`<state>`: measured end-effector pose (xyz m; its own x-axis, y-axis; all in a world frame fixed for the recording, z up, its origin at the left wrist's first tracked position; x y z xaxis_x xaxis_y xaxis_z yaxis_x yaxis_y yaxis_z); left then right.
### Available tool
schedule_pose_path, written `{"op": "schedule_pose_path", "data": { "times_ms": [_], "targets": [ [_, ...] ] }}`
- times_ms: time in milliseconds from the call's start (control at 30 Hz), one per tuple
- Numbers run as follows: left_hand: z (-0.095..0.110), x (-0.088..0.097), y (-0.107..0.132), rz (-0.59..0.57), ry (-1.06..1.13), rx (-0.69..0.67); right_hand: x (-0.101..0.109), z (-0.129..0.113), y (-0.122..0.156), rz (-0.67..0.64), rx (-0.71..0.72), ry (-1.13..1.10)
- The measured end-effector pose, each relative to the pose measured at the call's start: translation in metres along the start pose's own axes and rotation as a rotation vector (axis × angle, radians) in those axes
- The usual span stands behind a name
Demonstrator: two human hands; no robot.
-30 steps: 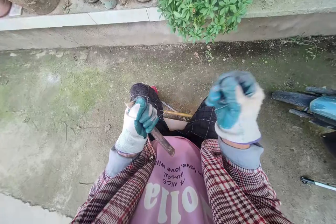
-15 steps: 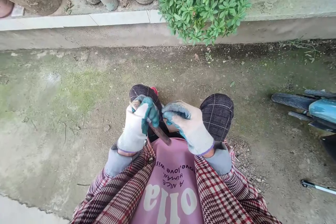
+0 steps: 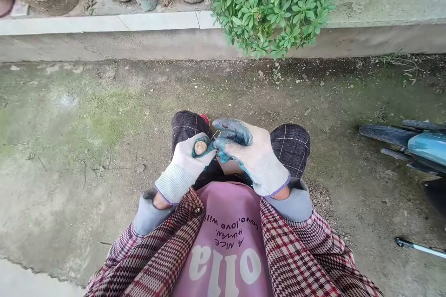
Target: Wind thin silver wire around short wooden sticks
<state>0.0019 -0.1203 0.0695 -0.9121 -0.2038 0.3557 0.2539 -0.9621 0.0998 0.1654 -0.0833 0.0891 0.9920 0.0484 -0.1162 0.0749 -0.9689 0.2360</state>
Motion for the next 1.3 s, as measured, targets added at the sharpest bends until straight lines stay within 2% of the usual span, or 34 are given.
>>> {"op": "schedule_pose_path", "data": {
  "times_ms": [200,433,533,600,667,767,900,1067,1167,1300],
  "targets": [
    [0.011,-0.002,0.004,-0.054,-0.015,0.006,-0.008,-0.005,0.0,-0.061,0.019,-0.005],
    [0.008,0.0,0.0,-0.042,-0.004,0.002,-0.006,-0.006,0.001,-0.04,0.105,0.032],
    [0.008,0.006,-0.002,-0.1,0.184,0.067,0.003,-0.003,-0.003,-0.042,0.131,0.025],
    [0.006,0.007,-0.004,-0.153,0.393,0.148,0.008,0.006,-0.007,-0.04,0.068,-0.054],
    [0.002,0.009,-0.007,-0.147,0.583,0.213,0.012,0.018,-0.009,-0.025,-0.031,-0.161],
    [-0.016,0.001,-0.012,-0.108,0.826,0.34,0.011,0.028,-0.01,-0.002,-0.113,-0.251],
    [-0.053,-0.025,-0.008,-0.13,1.002,0.531,0.013,0.019,-0.013,0.014,-0.038,-0.212],
    [-0.096,-0.03,0.005,-0.041,1.068,0.685,0.052,-0.013,-0.019,0.157,0.146,-0.182],
    [-0.103,-0.023,0.018,-0.006,1.043,0.643,0.074,-0.023,-0.014,0.206,0.244,-0.177],
    [-0.1,-0.015,0.048,-0.079,0.684,0.458,0.076,-0.003,-0.004,0.163,0.232,-0.109]
  ]
}}
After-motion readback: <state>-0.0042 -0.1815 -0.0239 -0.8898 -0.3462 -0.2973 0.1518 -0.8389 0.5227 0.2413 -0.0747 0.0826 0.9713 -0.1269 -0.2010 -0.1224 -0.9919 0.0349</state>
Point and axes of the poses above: each hand's wrist, its own y-axis away from the middle knuckle, its own x-axis out of the back of the hand, z = x × y, the point moved 9 cm from there along -y, towards the middle knuckle, and after that the axes turned 9 degrees about z, right-handed, at the moved point
